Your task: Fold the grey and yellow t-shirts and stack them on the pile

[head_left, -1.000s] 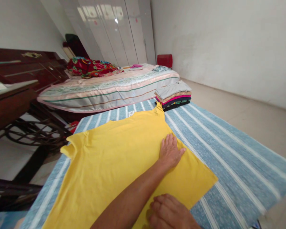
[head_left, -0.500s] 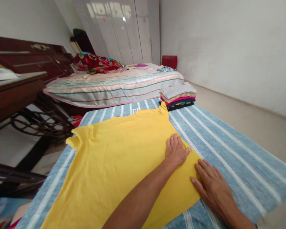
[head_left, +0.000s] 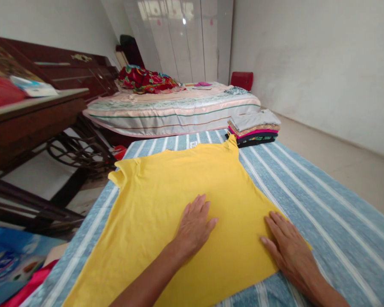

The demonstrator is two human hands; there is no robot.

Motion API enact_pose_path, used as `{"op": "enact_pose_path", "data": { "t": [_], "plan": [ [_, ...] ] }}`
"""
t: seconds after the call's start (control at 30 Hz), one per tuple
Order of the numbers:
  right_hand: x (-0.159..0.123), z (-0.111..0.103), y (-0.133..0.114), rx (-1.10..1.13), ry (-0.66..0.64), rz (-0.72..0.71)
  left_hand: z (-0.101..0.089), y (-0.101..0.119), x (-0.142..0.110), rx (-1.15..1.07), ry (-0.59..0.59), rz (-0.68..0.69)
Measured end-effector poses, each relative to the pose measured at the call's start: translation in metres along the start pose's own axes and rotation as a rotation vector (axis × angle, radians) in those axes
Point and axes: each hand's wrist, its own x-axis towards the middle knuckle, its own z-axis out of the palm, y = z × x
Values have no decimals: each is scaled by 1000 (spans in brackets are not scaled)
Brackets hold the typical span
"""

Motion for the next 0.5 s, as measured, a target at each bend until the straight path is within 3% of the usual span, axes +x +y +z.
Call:
{"op": "enact_pose_path", "data": {
  "t": [0.07,0.13,0.27,0.37,0.5],
  "plan": [
    [-2,-1,6,-20,8,78,6,-28,-25,39,78,-65],
    [1,-4,-3,3,49,105,14,-56,-51,69,232,-80],
    [11,-8,-42,159,32,-20,35,-105,-102,132,574,-93],
    [12,-5,-42,178,-48,-84,50,-126,-136,212,599,-169],
    [4,-2,-1,79,-12,16,66,-127,-170,142,589,-233]
  ]
}}
